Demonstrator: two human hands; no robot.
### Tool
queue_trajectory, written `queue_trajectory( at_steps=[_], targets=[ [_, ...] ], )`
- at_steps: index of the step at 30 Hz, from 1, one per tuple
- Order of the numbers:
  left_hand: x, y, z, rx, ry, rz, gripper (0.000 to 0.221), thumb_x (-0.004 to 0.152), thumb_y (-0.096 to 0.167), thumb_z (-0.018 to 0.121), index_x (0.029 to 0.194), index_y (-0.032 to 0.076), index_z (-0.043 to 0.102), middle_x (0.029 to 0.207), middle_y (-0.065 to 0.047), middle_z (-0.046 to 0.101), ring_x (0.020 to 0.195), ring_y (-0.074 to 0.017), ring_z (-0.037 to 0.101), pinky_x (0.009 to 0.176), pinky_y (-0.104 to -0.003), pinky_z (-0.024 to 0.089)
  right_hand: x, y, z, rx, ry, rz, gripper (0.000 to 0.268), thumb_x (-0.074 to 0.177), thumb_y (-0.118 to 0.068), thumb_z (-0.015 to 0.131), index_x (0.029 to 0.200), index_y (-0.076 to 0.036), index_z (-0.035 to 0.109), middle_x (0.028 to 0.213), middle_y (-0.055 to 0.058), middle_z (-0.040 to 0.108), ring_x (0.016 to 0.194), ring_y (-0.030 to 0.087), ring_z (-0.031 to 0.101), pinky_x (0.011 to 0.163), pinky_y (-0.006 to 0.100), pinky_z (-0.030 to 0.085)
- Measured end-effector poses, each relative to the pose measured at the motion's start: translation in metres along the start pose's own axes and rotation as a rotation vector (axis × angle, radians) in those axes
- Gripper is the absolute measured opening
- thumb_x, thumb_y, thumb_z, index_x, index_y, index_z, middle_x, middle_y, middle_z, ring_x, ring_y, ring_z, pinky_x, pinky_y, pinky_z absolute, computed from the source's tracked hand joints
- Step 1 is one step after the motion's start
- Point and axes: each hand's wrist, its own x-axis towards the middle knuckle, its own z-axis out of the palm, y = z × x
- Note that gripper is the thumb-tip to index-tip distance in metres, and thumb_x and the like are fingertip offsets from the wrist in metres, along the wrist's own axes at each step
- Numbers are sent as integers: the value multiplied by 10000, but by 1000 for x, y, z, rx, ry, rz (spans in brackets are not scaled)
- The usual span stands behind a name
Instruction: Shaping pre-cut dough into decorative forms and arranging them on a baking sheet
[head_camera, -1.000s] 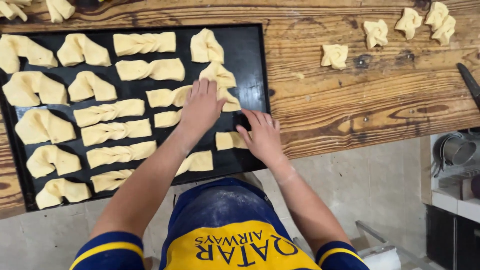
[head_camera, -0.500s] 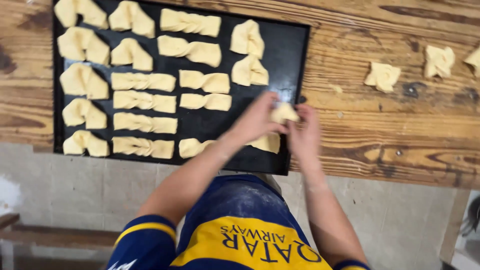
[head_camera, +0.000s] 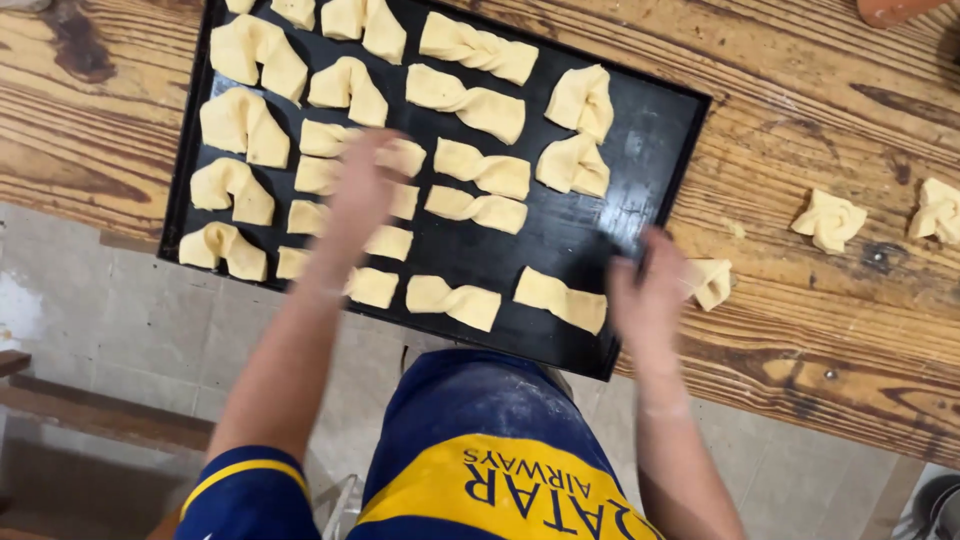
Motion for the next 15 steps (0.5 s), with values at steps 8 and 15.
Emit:
queue_trajectory(
  at_steps=[8, 15],
  targets=[
    [-22, -78, -63, 620, 166, -219, 521, 1059, 414, 571, 1408, 30, 522, 1249, -148, 476, 1099, -366, 516, 906, -465, 456, 70, -175, 179, -235, -442, -341, 510, 997, -335, 603, 1467, -158, 514, 1382, 45, 534, 1260, 265, 488, 985, 486, 363],
    [6, -134, -56, 415, 191, -339, 510, 769, 349, 926, 1111, 160, 598, 1022, -88, 578, 969, -411, 559, 821, -528, 453, 91, -187, 224, -226, -531, -198, 403, 793, -445, 789, 1043, -205, 584, 1159, 46, 529, 1152, 334, 458, 922, 574, 324]
  ],
)
